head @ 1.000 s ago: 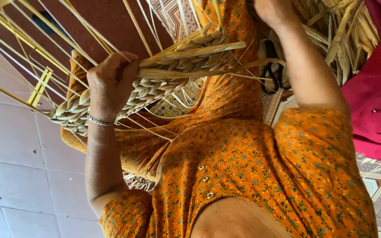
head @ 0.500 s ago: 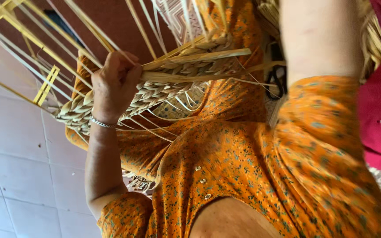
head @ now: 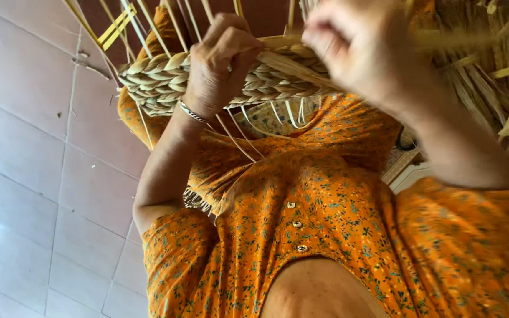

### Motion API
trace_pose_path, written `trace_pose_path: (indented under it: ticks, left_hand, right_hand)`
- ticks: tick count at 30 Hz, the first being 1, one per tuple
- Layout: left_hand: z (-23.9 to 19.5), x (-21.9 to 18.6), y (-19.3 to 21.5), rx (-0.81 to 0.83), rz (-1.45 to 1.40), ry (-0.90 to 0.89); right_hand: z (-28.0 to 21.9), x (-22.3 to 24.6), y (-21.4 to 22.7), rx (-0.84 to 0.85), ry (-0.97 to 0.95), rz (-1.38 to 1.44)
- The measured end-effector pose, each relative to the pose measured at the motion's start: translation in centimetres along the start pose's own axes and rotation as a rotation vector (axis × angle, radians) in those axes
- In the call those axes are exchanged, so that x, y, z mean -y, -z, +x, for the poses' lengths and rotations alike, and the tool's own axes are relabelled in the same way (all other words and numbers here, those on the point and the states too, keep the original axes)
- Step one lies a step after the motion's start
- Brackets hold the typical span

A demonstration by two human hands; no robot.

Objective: The person weaves a basket by hand, interlacing dried plant strips through a metal frame held on their lap. They repeatedly pull and tuck the strips to form a tight braided pattern around the rim.

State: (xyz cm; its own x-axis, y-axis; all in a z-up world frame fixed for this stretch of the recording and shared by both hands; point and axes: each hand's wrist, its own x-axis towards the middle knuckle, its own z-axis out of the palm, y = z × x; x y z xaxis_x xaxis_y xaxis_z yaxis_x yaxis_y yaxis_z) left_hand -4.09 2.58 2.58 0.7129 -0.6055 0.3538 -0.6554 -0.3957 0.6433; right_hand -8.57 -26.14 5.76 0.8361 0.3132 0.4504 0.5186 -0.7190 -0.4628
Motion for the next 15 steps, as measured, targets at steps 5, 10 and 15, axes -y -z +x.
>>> trace_pose_path:
  ticks: [5,10,15]
  left_hand:
    - [-0.6,-0.2,-0.2,-0.029,0.025,-0.034]
    - [-0.5,-0.8,0.5,-0.025,0.024,-0.144]
    - [-0.4,0.7,-0.1,0.007,0.084,-0.163]
  right_hand:
    - [-0.9,2.3,-6.9,-0.122,0.022,0.035]
    - [-0.9,2.2,-7.7,-0.118,0.027,-0.041]
    - [-1.2,1.0,-10.3,-0.116,0.010,-0.080]
